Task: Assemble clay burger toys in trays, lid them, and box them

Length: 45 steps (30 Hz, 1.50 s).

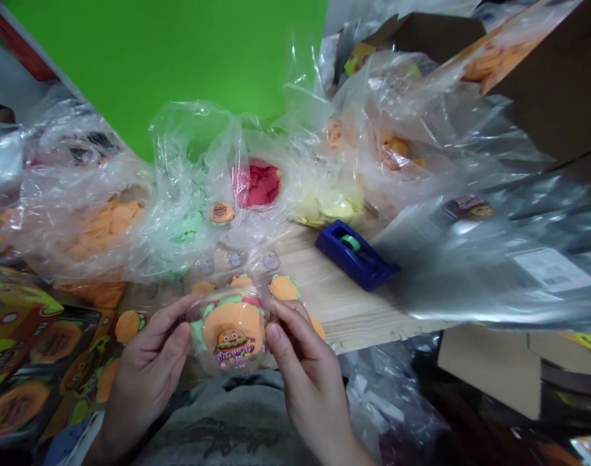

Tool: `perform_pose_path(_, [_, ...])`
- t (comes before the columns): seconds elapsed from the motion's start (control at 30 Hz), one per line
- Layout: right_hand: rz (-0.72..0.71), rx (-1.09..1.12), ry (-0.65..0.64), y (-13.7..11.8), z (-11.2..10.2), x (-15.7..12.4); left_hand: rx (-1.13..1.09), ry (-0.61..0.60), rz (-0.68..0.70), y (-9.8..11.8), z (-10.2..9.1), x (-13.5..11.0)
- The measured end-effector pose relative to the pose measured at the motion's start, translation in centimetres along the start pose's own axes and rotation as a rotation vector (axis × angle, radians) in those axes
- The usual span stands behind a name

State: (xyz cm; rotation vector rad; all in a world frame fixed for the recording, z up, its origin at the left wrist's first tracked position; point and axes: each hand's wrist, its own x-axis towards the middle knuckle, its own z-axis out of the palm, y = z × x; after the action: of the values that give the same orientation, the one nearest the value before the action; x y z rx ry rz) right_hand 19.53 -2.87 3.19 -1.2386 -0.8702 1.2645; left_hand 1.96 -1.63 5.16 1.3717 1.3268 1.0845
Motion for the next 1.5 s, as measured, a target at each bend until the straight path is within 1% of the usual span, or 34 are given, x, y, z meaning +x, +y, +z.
perform_pose_path(0.1, [0.074, 0.099, 0.003, 0.0, -0.2, 0.1, -0.036, -0.088, -0.024, -0.5, -0.6, -0.4])
perform_pose_path(0.2, [0.167, 0.237, 0.008, -0.2, -0.1, 0.2, -0.077, -0.189, -0.034, -0.2, -1.1, -0.5])
perform_pose_path(0.27, [0.225, 0.308, 0.014, -0.3, 0.0, 0.2, -0.043, -0.237, -0.002, 0.3, -1.4, -0.3])
perform_pose_path(0.33, [0.265, 0.343, 0.022, -0.3, 0.1, 0.2, 0.000, -0.270, 0.062, 0.8, -1.6, 0.0])
perform_pose_path(0.43, [0.320, 0.359, 0.038, -0.5, 0.3, 0.0, -0.015, -0.305, 0.118, 1.3, -1.8, 0.6])
perform_pose_path(0.53, [0.355, 0.367, 0.034, -0.7, 0.2, -0.1, -0.056, -0.297, 0.095, 1.5, -1.9, 0.8])
perform_pose_path(0.6, [0.361, 0.377, 0.027, -0.8, 0.1, -0.1, -0.095, -0.288, 0.040, 1.7, -1.9, 0.7])
perform_pose_path(0.77, [0.356, 0.351, 0.056, -0.5, 0.1, -0.2, -0.286, -0.220, -0.234, 2.5, -1.6, 0.5])
perform_pose_path(0.83, [0.370, 0.352, 0.074, -0.2, 0.1, -0.2, -0.364, -0.223, -0.289, 2.6, -1.5, 0.6])
perform_pose_path(0.93, [0.377, 0.334, 0.108, 0.0, 0.2, -0.4, -0.397, -0.255, -0.300, 2.5, -1.4, 0.8])
perform_pose_path(1.0, [0.375, 0.309, 0.103, 0.0, 0.1, -0.5, -0.378, -0.250, -0.280, 2.2, -1.4, 1.0])
perform_pose_path(1.1, [0.340, 0.257, 0.080, -0.1, -0.1, -0.7, -0.303, -0.188, -0.256, 1.8, -1.2, 1.1])
perform_pose_path(1.23, [0.264, 0.156, 0.066, 0.2, -0.4, -0.9, -0.227, -0.127, -0.272, 1.4, -0.6, 1.2])
perform_pose_path(1.4, [0.146, 0.001, 0.018, 0.4, -0.5, -0.6, -0.357, -0.037, -0.256, 0.5, 0.0, 1.3])
perform_pose_path(1.5, [0.098, -0.018, 0.000, 0.2, -0.6, -0.5, -0.417, -0.080, -0.242, -0.2, -0.3, 1.0])
